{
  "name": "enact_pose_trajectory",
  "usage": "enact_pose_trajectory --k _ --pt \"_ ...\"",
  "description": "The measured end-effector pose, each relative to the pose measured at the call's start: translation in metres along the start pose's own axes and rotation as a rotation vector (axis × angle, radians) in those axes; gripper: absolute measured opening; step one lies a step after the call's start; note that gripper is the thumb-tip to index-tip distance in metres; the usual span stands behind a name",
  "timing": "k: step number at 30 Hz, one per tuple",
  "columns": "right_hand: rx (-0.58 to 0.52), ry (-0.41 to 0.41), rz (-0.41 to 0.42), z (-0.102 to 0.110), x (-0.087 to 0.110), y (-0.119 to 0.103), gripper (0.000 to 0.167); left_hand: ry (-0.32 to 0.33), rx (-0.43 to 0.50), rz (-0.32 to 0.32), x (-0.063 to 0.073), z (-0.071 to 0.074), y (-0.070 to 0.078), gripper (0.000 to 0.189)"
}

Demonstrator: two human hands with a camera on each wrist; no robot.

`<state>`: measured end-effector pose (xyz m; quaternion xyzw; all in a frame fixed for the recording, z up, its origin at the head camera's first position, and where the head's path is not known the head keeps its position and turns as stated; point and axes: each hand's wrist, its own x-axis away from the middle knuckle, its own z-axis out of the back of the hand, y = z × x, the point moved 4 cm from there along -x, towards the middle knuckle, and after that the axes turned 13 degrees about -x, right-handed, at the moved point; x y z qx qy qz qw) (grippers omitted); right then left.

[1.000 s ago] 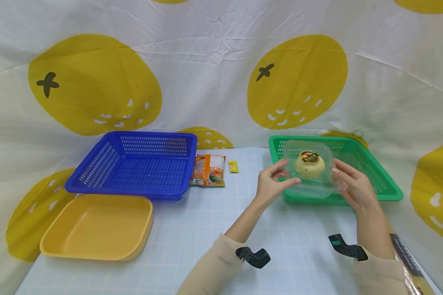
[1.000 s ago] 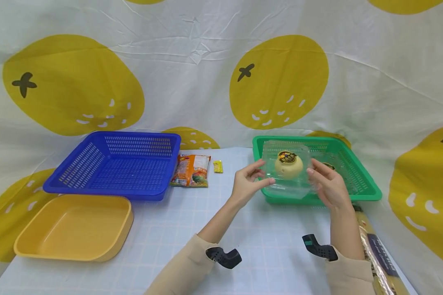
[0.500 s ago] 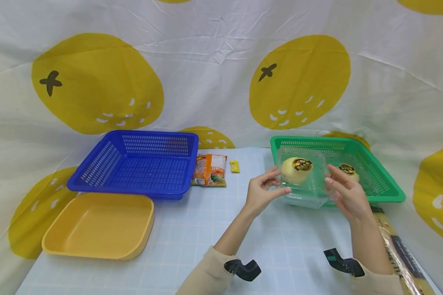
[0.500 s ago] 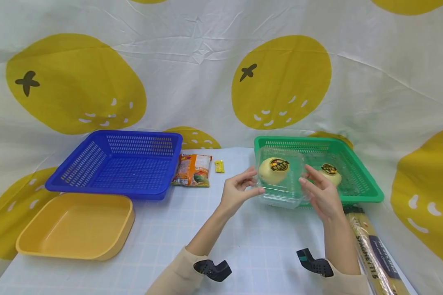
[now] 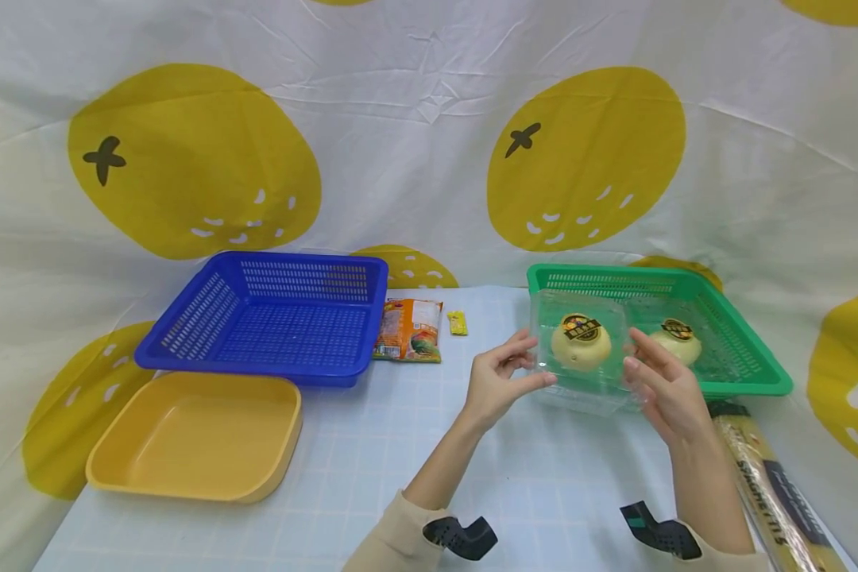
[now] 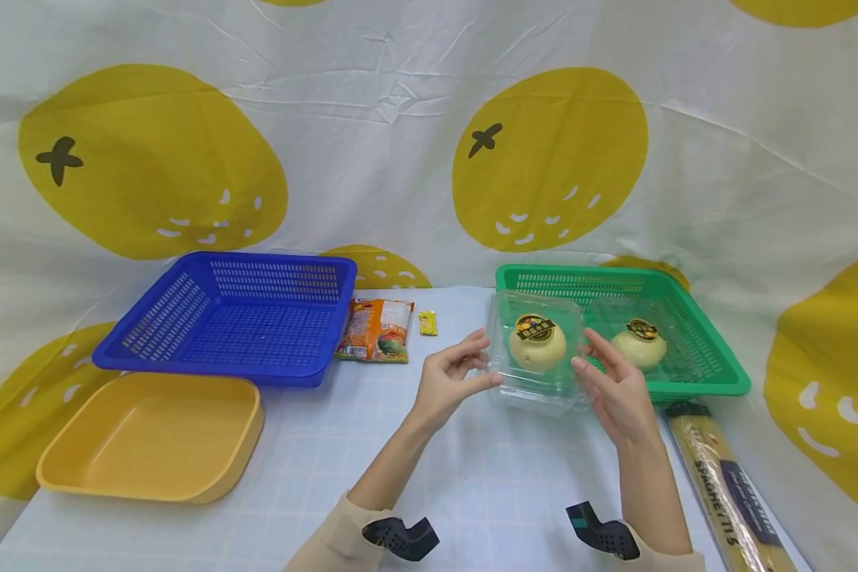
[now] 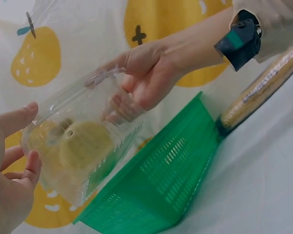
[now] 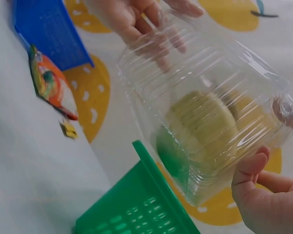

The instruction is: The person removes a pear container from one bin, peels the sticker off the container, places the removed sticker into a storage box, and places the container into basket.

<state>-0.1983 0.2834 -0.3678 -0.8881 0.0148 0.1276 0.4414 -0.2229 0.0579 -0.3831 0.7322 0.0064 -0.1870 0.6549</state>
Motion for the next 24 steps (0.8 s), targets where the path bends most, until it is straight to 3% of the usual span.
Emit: enact_pose_trajectory --k 12,24 --pt "0.050 0.023 0.019 -0.008 0.007 0.005 0.046 -0.005 -0.003 0.015 0.011 0.008 0.004 0.045" --pt "0.036 -0.009 0.048 -0.018 0.012 0.013 0.047 0.012 -0.004 0.015 0.023 0.016 0.006 0.047"
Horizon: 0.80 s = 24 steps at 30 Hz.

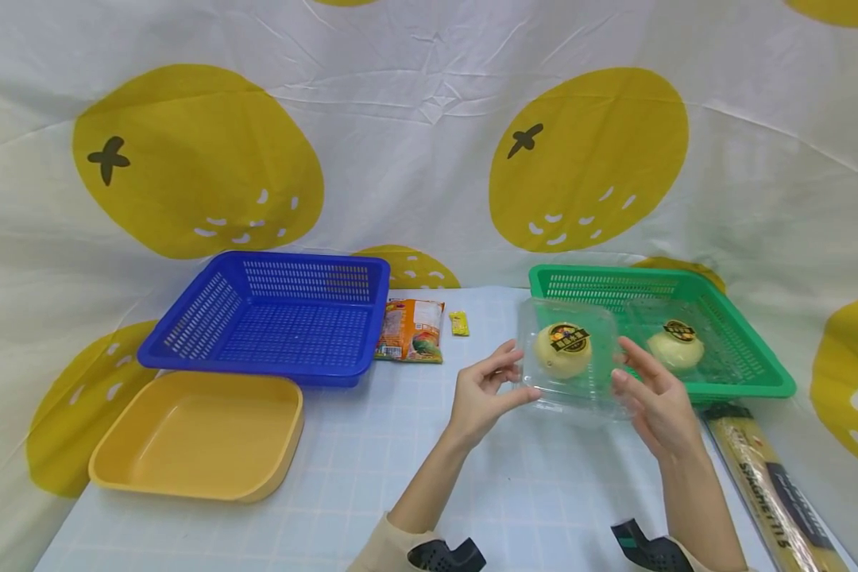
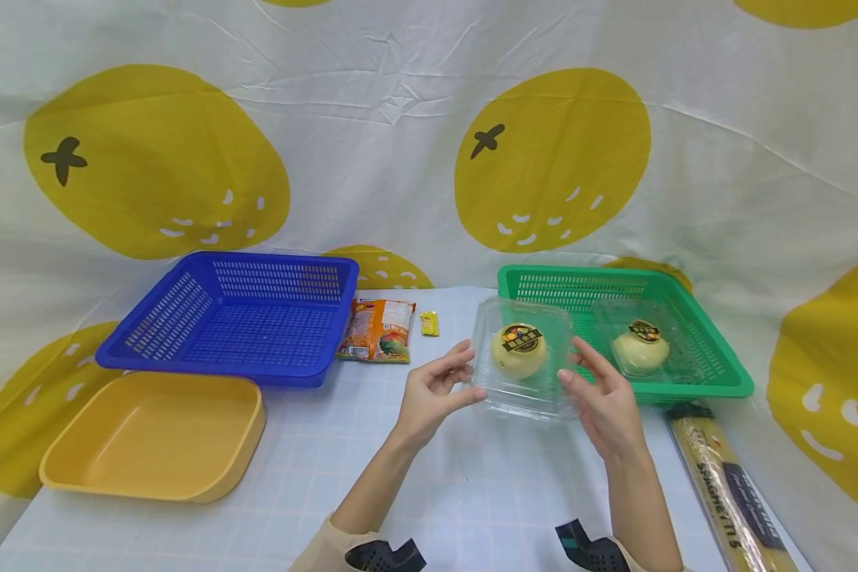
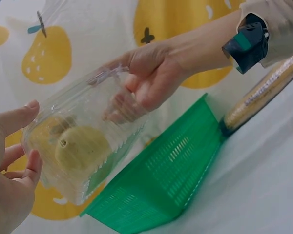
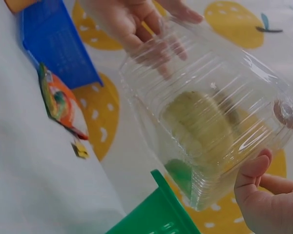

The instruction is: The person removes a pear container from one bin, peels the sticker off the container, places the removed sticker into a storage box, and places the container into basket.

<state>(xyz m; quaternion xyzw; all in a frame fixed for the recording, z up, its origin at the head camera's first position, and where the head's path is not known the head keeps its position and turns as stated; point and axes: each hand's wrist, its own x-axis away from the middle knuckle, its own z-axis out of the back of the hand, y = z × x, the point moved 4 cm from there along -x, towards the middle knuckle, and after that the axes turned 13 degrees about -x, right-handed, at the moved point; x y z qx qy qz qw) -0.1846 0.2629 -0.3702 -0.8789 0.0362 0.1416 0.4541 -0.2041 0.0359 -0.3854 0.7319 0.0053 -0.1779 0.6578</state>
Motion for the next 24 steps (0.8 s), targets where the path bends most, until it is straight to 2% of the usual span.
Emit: enact_pose_trajectory --k 9,24 --pt "0.012 0.020 -0.008 -0.006 0.000 0.009 0.046 0.019 0.001 0.015 0.006 0.010 0.000 0.047" --pt "0.003 0.029 -0.018 -0.017 -0.004 0.024 0.049 0.036 0.032 -0.028 0.013 0.026 0.001 0.052"
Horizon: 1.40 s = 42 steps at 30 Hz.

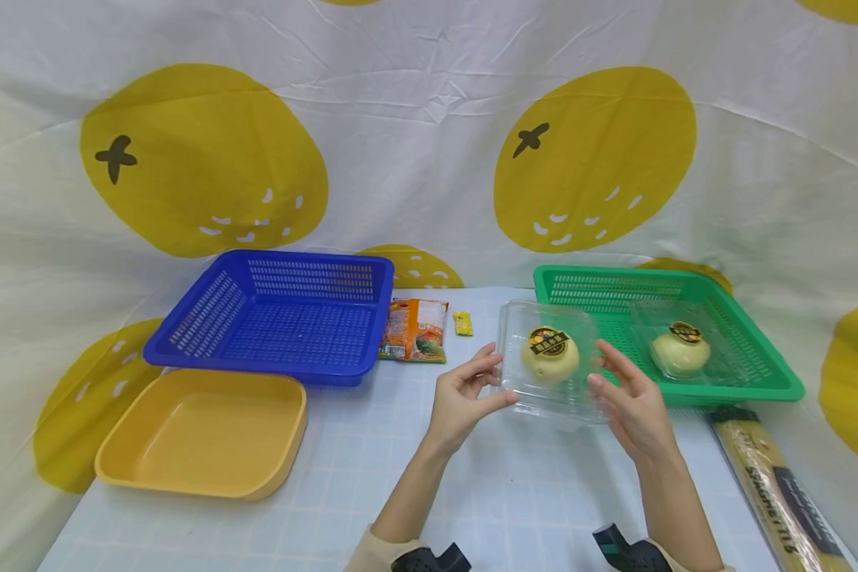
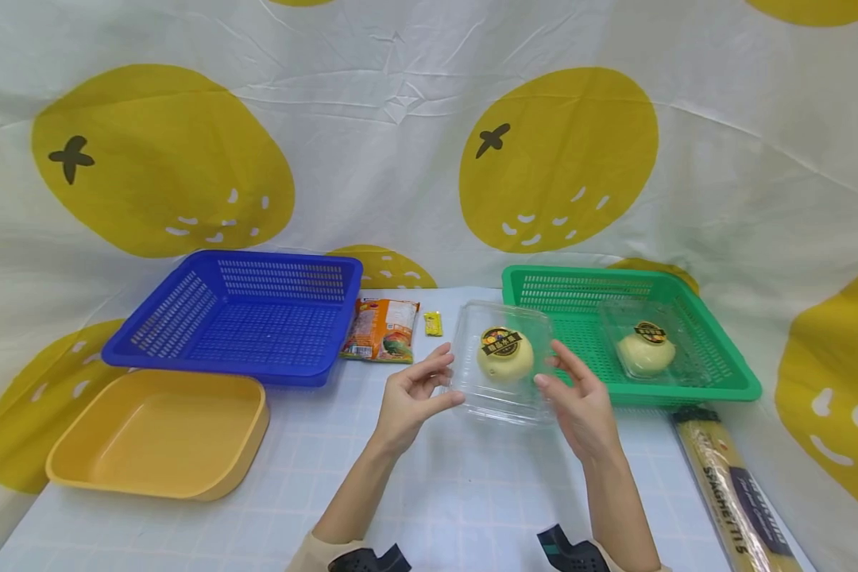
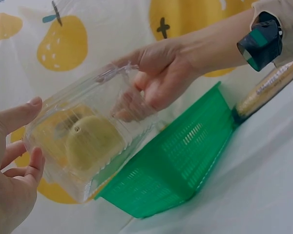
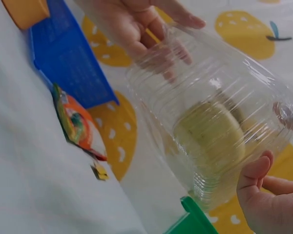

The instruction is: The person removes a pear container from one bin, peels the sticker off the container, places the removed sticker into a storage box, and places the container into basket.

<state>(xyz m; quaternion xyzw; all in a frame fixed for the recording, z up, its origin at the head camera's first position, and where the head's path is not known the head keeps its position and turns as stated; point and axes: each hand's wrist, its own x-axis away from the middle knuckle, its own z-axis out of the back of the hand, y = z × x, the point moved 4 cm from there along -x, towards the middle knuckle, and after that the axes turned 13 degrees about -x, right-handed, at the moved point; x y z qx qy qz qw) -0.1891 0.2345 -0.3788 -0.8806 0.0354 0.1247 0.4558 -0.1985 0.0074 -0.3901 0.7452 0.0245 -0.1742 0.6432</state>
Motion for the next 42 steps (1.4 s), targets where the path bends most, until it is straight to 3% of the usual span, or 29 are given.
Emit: enact_pose_trajectory --k 6,23,42 --pt "0.032 0.003 -0.016 -0.004 -0.001 0.004 0.051 0.005 0.020 -0.030 0.004 0.006 -0.003 0.053" --pt "0.078 -0.006 -0.023 -0.015 -0.001 0.015 0.056 0.026 0.009 -0.010 0.014 0.022 -0.006 0.057" --pt "0.008 -0.059 -0.057 -0.022 0.006 0.037 0.059 0.067 -0.006 0.022 0.033 0.038 -0.010 0.057"
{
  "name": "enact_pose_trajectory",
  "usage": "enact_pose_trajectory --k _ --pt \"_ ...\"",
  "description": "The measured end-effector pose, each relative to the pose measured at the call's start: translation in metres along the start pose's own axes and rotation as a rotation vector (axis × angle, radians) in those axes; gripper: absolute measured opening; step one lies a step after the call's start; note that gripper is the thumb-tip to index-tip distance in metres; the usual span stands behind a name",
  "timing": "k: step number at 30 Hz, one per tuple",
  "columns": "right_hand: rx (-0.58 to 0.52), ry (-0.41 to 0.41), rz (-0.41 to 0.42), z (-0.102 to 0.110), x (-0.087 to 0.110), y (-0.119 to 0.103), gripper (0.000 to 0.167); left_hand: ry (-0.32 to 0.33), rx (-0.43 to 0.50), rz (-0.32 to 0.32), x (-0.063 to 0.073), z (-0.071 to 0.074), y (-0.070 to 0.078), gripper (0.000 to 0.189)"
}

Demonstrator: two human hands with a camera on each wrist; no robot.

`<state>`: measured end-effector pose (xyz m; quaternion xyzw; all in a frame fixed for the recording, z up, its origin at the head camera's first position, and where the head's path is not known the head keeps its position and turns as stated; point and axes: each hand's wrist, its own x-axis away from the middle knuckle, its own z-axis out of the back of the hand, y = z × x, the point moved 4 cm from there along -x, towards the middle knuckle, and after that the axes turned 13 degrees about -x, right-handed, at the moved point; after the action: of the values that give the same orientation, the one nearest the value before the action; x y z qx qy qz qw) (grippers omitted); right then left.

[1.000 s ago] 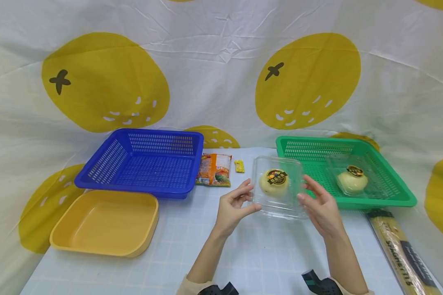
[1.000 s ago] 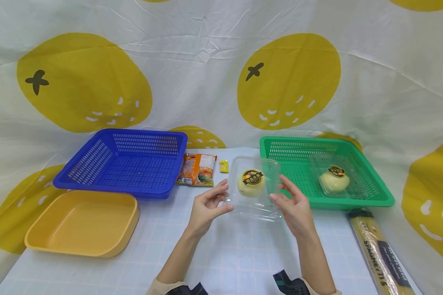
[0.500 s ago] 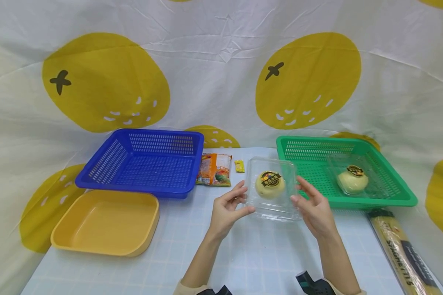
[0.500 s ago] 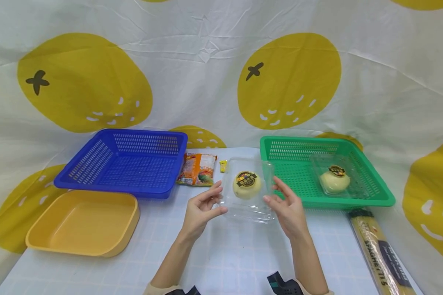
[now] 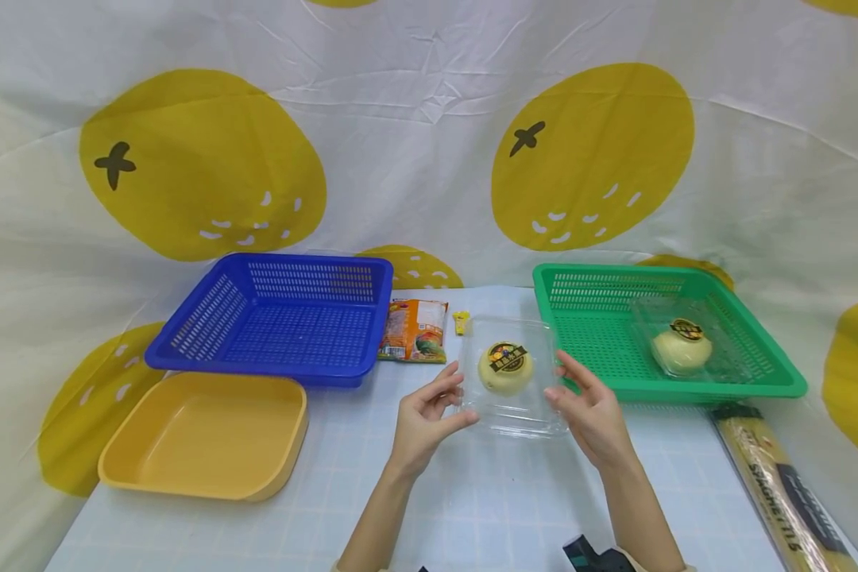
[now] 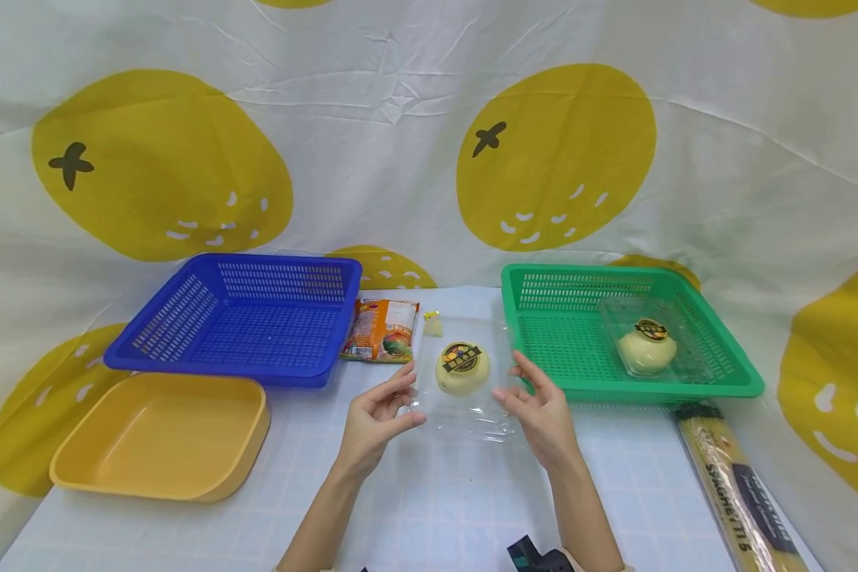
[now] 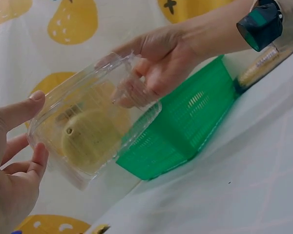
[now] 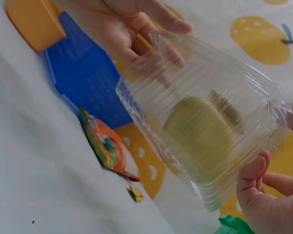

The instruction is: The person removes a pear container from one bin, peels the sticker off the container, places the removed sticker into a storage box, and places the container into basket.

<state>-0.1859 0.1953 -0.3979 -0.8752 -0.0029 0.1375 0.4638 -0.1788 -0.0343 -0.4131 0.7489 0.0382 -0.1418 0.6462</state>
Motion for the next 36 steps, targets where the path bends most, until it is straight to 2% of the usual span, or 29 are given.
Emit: enact_pose_trajectory --k 10,18,29,36 --pt "-0.004 0.004 -0.014 -0.005 0.002 0.013 0.057 0.020 -0.026 0.016 0.007 0.010 -0.004 0.055" --pt "0.028 0.039 -0.032 -0.007 0.005 0.024 0.069 0.015 -0.036 0.035 0.012 0.019 -0.007 0.056" --pt "0.046 0.032 -0.067 -0.010 0.006 0.036 0.074 0.067 -0.037 0.141 0.021 0.028 -0.015 0.055" --pt "0.087 0.034 -0.093 -0.010 0.008 0.045 0.072 0.091 -0.036 0.134 0.028 0.033 -0.019 0.052"
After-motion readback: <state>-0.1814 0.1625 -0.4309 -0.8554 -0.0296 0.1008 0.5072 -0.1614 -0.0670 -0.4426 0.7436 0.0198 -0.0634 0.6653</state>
